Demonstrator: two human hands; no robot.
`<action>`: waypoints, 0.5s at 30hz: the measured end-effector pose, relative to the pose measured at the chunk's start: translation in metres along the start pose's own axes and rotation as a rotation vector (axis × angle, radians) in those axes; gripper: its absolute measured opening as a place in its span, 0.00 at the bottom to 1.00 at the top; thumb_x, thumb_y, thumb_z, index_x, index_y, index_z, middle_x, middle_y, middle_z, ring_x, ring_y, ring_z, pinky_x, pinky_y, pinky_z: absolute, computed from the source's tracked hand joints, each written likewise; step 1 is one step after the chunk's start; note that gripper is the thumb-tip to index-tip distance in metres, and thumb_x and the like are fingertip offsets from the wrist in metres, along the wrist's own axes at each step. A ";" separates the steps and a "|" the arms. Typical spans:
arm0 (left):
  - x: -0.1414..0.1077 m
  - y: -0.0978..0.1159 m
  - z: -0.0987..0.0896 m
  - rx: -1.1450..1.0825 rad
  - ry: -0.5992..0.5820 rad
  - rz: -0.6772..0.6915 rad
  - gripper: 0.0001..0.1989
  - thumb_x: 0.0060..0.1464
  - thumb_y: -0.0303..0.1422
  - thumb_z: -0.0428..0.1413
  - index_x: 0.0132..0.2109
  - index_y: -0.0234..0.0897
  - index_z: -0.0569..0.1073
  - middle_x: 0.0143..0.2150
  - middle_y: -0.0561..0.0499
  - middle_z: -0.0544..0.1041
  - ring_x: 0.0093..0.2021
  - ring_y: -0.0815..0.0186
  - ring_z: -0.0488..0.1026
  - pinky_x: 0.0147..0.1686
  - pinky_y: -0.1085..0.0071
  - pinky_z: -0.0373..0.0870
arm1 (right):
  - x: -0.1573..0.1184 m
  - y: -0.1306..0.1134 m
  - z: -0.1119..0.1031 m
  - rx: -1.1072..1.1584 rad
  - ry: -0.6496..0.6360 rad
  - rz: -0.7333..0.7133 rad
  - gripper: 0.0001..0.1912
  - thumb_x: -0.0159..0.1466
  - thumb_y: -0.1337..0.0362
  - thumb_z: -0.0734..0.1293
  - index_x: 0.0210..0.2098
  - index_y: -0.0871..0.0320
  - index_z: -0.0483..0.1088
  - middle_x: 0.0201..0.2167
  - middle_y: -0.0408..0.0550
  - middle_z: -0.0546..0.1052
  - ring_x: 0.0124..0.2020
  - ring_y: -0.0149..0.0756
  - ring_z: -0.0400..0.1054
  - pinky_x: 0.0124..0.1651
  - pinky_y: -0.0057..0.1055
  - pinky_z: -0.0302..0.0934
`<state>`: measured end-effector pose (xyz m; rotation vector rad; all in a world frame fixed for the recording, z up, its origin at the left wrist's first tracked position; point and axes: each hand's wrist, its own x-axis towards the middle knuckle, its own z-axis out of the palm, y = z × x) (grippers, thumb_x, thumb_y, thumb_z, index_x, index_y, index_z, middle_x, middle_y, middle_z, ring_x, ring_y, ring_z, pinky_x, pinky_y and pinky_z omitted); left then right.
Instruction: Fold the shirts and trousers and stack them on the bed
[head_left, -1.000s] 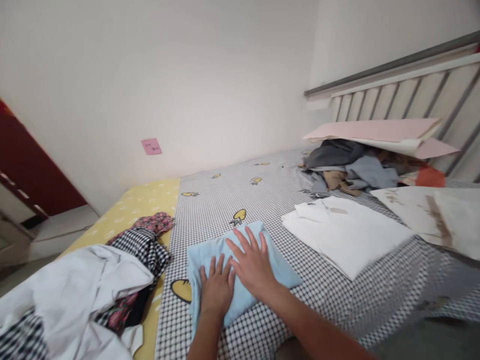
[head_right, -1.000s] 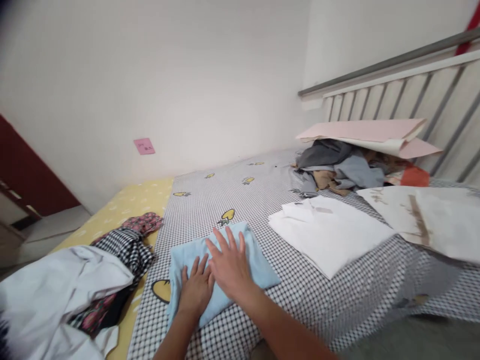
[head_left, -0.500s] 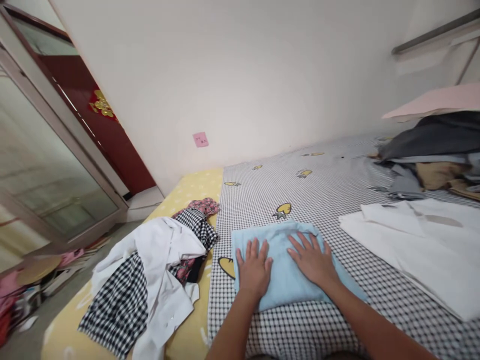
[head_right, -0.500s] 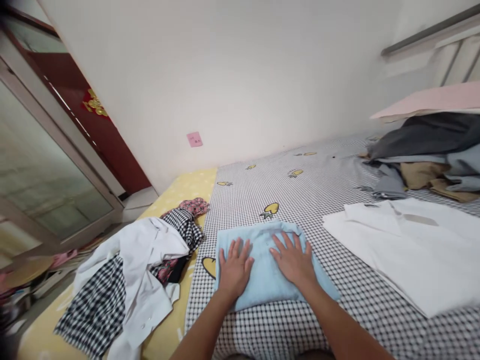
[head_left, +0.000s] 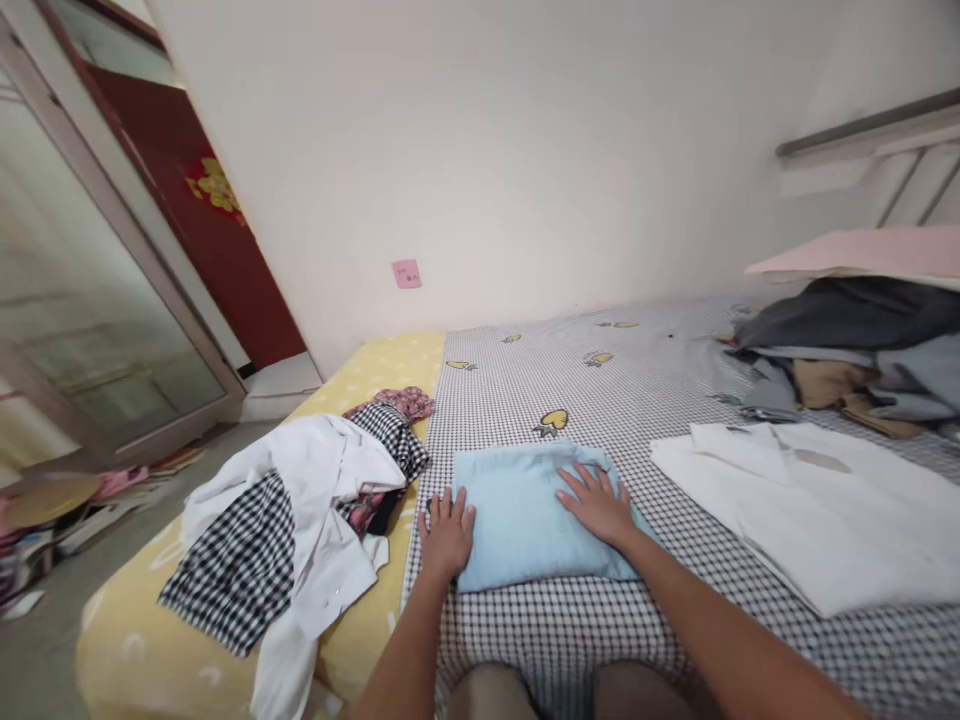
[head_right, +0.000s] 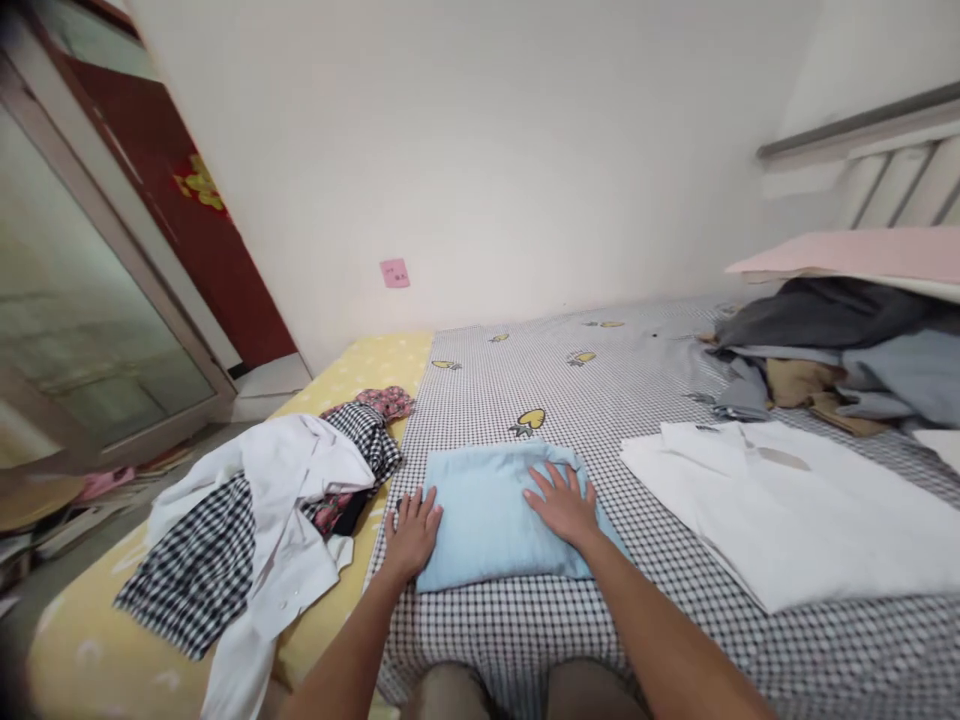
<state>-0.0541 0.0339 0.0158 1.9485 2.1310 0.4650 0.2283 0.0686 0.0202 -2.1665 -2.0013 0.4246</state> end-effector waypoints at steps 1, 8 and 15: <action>-0.005 -0.003 -0.001 -0.045 0.005 -0.006 0.28 0.68 0.44 0.40 0.70 0.45 0.63 0.75 0.46 0.57 0.76 0.50 0.49 0.71 0.39 0.42 | -0.004 0.000 -0.007 0.000 -0.028 -0.005 0.31 0.72 0.46 0.52 0.72 0.42 0.55 0.76 0.42 0.50 0.76 0.53 0.39 0.71 0.64 0.34; -0.056 -0.024 0.000 -0.425 0.171 -0.044 0.28 0.68 0.39 0.36 0.69 0.38 0.63 0.72 0.47 0.65 0.72 0.64 0.59 0.72 0.57 0.51 | -0.084 -0.034 -0.010 -0.119 0.185 -0.303 0.36 0.65 0.61 0.60 0.72 0.44 0.55 0.74 0.49 0.56 0.74 0.55 0.47 0.70 0.66 0.35; -0.104 -0.017 0.006 -0.784 0.387 -0.281 0.33 0.68 0.42 0.27 0.67 0.28 0.60 0.59 0.35 0.77 0.60 0.60 0.75 0.60 0.60 0.72 | -0.116 -0.074 0.027 -0.335 0.220 -0.433 0.47 0.58 0.79 0.60 0.73 0.43 0.53 0.74 0.50 0.56 0.73 0.60 0.48 0.70 0.66 0.33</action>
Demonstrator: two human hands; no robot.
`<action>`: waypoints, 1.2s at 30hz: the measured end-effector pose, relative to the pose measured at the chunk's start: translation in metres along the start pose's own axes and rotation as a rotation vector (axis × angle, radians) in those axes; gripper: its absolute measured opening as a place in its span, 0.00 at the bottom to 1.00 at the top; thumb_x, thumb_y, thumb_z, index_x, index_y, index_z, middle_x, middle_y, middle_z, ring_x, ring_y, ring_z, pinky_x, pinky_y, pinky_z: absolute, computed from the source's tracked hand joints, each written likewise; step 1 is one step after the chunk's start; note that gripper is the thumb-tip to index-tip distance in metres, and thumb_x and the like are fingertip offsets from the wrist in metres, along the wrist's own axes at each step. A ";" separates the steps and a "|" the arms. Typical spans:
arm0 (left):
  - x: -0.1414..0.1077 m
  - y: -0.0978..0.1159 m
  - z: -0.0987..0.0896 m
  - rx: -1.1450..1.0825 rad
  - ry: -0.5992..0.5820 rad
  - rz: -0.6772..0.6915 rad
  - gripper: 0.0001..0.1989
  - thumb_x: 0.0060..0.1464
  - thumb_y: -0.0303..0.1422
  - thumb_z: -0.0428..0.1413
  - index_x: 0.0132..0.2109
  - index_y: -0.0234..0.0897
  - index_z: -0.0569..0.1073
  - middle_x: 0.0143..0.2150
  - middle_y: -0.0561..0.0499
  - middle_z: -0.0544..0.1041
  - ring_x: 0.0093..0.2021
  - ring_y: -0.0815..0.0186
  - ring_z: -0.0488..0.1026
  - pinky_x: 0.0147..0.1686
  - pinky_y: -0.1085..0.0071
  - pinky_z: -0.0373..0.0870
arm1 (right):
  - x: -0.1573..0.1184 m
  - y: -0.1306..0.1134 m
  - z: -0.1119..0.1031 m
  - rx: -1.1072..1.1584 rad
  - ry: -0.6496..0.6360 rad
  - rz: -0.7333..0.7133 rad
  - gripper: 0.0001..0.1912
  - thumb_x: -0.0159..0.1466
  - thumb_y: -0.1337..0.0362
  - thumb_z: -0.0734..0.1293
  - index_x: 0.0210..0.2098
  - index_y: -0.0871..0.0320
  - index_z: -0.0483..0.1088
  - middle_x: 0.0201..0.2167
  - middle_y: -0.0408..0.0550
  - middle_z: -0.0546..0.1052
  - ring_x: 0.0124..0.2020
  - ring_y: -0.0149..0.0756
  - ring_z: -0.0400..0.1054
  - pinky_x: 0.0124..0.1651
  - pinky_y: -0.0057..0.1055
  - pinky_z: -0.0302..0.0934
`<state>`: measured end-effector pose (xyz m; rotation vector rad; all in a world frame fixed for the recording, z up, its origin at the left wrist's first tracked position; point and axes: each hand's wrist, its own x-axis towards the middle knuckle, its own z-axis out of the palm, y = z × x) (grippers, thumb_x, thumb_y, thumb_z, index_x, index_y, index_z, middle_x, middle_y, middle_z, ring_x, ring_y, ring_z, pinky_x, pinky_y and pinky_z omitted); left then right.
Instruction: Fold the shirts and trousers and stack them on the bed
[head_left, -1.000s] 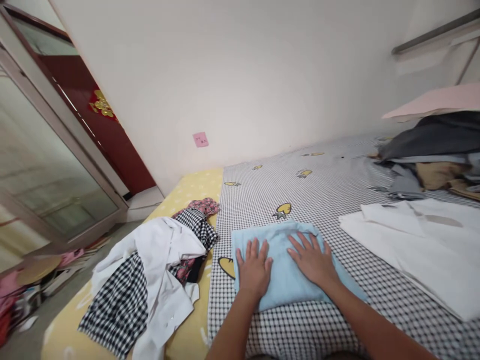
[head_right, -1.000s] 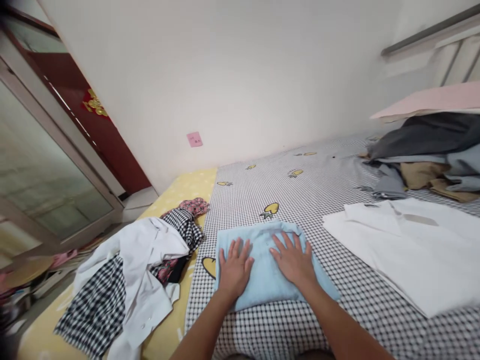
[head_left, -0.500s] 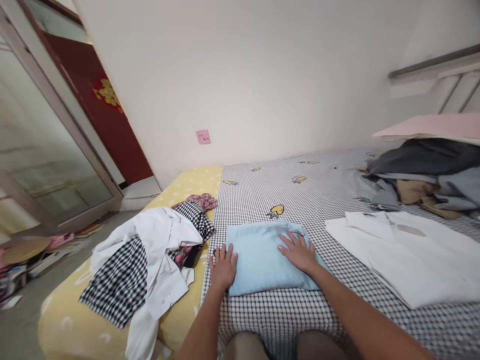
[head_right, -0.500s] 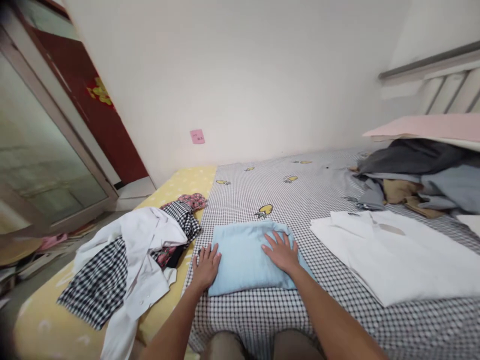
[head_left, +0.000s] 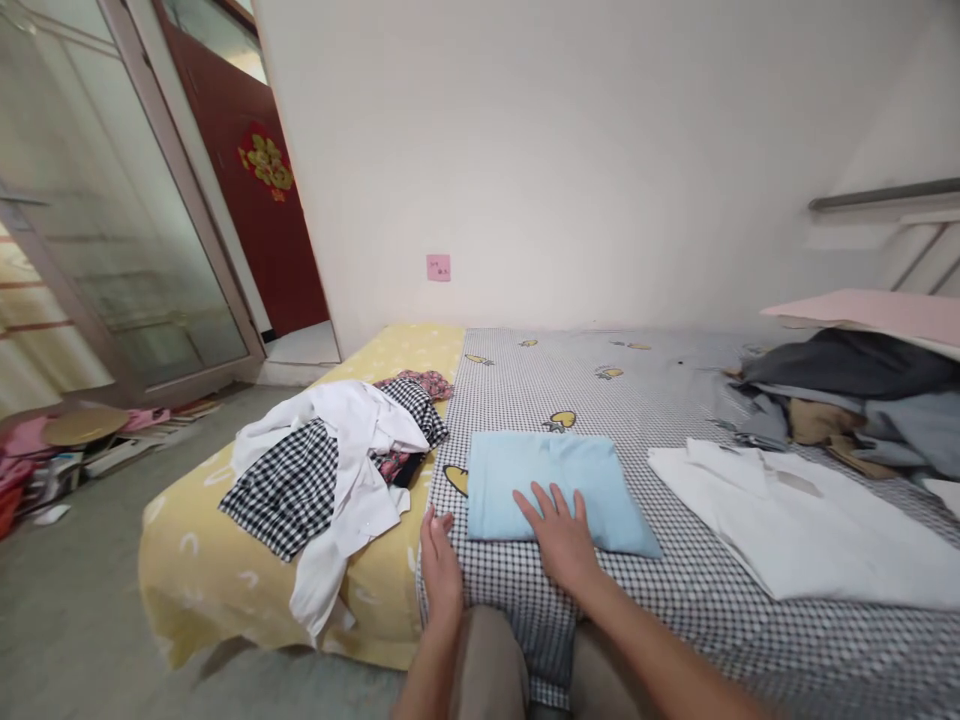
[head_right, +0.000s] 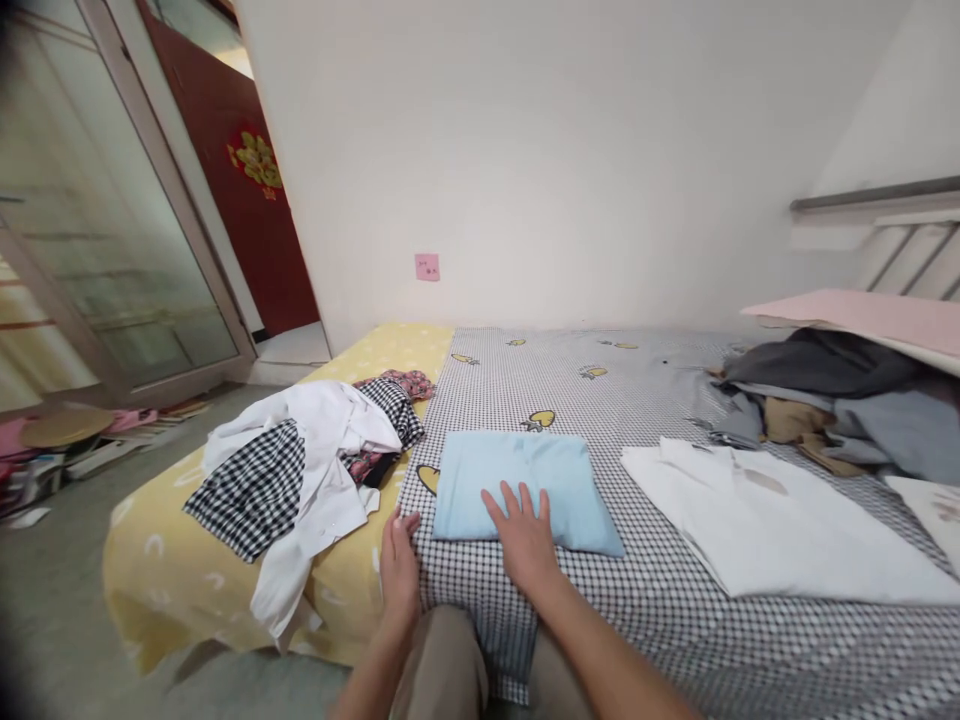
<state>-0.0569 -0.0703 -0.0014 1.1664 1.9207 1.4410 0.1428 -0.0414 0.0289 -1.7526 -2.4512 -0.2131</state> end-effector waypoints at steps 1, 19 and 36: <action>-0.009 -0.002 0.002 -0.051 0.028 -0.035 0.33 0.68 0.43 0.28 0.66 0.28 0.61 0.55 0.35 0.79 0.55 0.60 0.78 0.56 0.60 0.74 | 0.005 -0.004 0.000 -0.012 0.012 0.001 0.44 0.61 0.79 0.58 0.73 0.42 0.54 0.74 0.50 0.58 0.73 0.60 0.49 0.71 0.66 0.33; -0.097 0.008 0.023 0.261 -0.595 -0.021 0.13 0.65 0.40 0.52 0.49 0.44 0.78 0.40 0.47 0.83 0.44 0.59 0.78 0.45 0.64 0.74 | 0.103 0.030 -0.050 0.946 0.049 0.426 0.10 0.64 0.71 0.64 0.38 0.61 0.78 0.38 0.52 0.81 0.47 0.49 0.73 0.48 0.38 0.63; 0.006 0.092 0.053 -0.041 -0.353 -0.005 0.16 0.63 0.45 0.57 0.56 0.51 0.73 0.59 0.46 0.75 0.57 0.56 0.72 0.50 0.56 0.76 | 0.054 0.056 -0.016 2.352 0.696 0.862 0.23 0.50 0.71 0.68 0.46 0.54 0.73 0.36 0.44 0.83 0.42 0.44 0.79 0.52 0.45 0.75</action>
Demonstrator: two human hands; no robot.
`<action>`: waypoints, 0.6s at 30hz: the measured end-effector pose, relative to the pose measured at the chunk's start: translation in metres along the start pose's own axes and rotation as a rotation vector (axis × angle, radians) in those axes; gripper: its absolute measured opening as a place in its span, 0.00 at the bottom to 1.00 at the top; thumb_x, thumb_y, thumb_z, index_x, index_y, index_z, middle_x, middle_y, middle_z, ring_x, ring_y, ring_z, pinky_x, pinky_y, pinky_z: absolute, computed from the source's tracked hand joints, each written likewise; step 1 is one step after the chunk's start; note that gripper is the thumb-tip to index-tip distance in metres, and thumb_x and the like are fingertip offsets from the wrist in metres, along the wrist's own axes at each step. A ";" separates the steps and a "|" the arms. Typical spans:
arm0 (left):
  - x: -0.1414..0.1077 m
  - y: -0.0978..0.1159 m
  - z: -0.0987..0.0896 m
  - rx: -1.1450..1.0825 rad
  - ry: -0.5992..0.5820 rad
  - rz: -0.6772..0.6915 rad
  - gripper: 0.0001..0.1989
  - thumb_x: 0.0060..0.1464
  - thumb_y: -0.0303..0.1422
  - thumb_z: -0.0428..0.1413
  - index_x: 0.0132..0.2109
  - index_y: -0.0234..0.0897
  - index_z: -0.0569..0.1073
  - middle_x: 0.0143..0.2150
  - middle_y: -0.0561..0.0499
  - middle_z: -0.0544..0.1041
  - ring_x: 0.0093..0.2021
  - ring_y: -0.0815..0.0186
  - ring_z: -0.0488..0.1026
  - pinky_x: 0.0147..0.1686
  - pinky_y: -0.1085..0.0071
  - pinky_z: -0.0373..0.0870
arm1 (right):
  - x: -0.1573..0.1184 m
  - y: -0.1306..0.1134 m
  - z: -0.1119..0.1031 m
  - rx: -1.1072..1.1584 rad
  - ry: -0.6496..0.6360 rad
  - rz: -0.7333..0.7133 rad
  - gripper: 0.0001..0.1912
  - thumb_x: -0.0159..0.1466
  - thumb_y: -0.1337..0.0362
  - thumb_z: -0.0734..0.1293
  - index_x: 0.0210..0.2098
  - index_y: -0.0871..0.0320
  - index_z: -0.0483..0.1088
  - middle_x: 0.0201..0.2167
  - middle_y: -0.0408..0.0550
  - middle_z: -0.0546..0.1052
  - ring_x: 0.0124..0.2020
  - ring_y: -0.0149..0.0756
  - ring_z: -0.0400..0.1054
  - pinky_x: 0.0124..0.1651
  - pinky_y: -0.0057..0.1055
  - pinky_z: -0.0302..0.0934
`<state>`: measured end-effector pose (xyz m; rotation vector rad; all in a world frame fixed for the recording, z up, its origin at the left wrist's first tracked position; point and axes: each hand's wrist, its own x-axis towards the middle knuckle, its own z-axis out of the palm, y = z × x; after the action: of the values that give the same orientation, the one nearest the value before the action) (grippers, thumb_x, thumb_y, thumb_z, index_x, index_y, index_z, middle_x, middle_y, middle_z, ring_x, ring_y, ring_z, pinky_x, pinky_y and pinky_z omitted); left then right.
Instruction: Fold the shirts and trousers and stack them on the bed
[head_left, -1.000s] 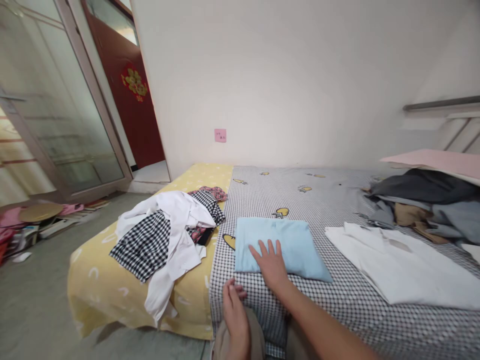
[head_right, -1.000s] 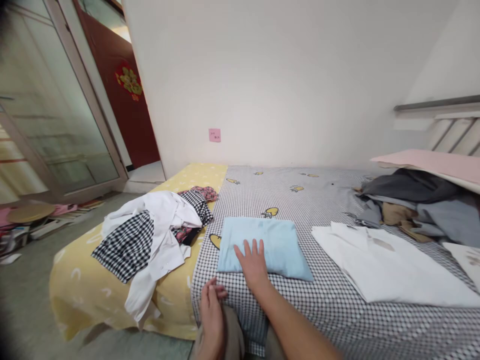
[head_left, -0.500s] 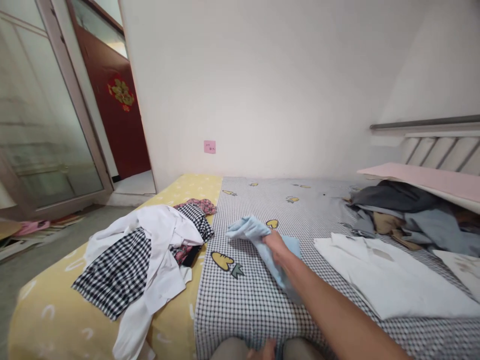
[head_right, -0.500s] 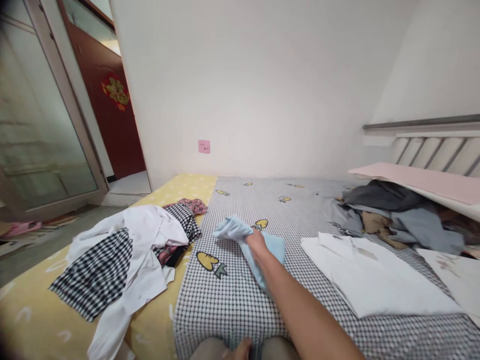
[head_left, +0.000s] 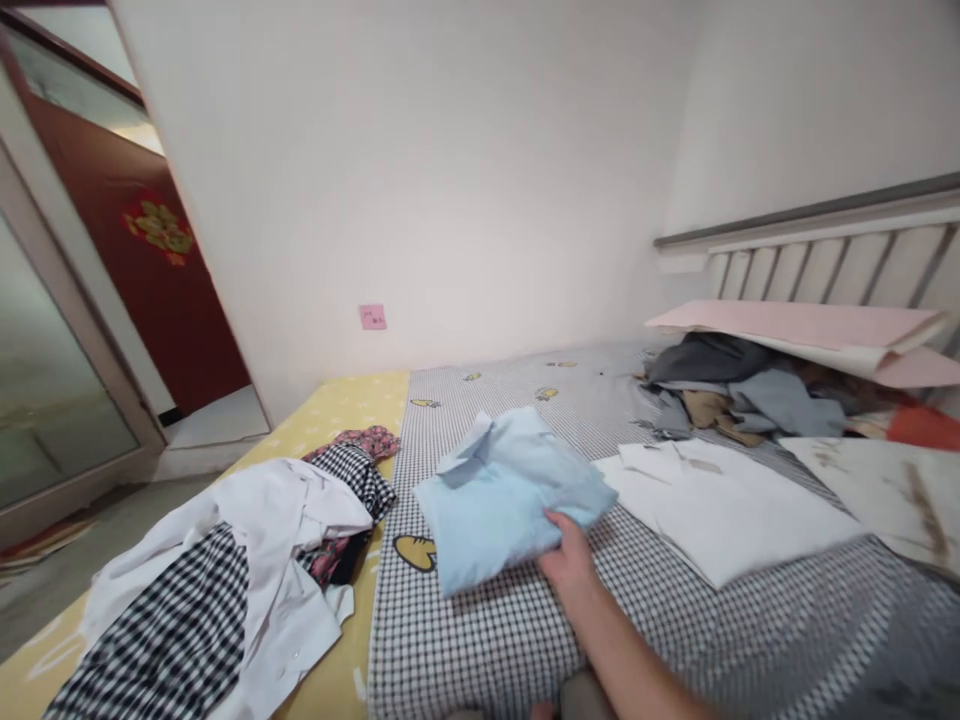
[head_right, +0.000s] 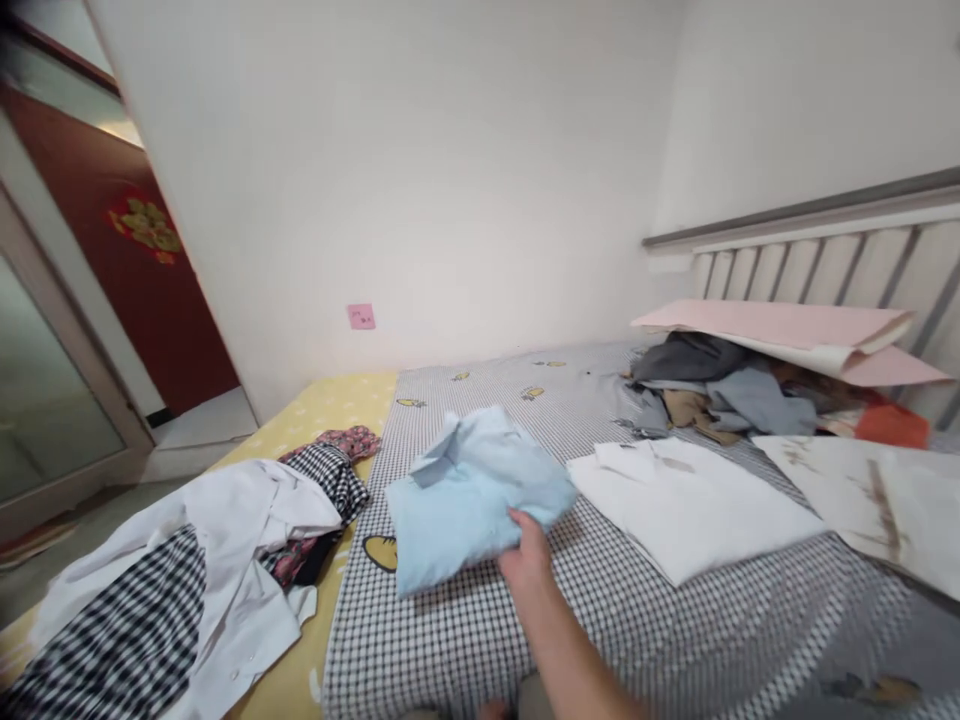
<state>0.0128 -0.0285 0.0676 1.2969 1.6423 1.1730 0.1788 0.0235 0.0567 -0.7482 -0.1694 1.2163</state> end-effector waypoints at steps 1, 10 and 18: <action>-0.015 -0.010 0.005 0.000 -0.023 -0.014 0.16 0.64 0.45 0.56 0.56 0.49 0.74 0.58 0.46 0.75 0.56 0.56 0.73 0.50 0.56 0.76 | -0.012 0.009 -0.020 0.022 0.039 0.012 0.25 0.50 0.70 0.68 0.48 0.53 0.72 0.37 0.44 0.83 0.43 0.45 0.79 0.53 0.47 0.74; -0.111 -0.109 0.034 -0.107 -0.164 -0.077 0.23 0.63 0.50 0.45 0.53 0.41 0.71 0.30 0.48 0.78 0.25 0.60 0.74 0.33 0.64 0.73 | -0.070 0.009 -0.091 0.131 -0.065 0.181 0.26 0.52 0.68 0.77 0.48 0.46 0.70 0.52 0.40 0.80 0.50 0.39 0.77 0.60 0.48 0.69; -0.079 -0.098 -0.003 -0.571 0.022 -0.261 0.41 0.58 0.51 0.54 0.70 0.45 0.46 0.51 0.42 0.76 0.43 0.58 0.81 0.44 0.62 0.77 | -0.059 -0.045 -0.149 -0.400 0.259 -0.091 0.19 0.55 0.58 0.72 0.44 0.52 0.68 0.40 0.46 0.79 0.43 0.43 0.76 0.48 0.43 0.70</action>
<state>-0.0022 -0.1131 -0.0243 0.6914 1.3018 1.3593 0.2666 -0.0997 -0.0127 -1.2256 -0.2336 0.9984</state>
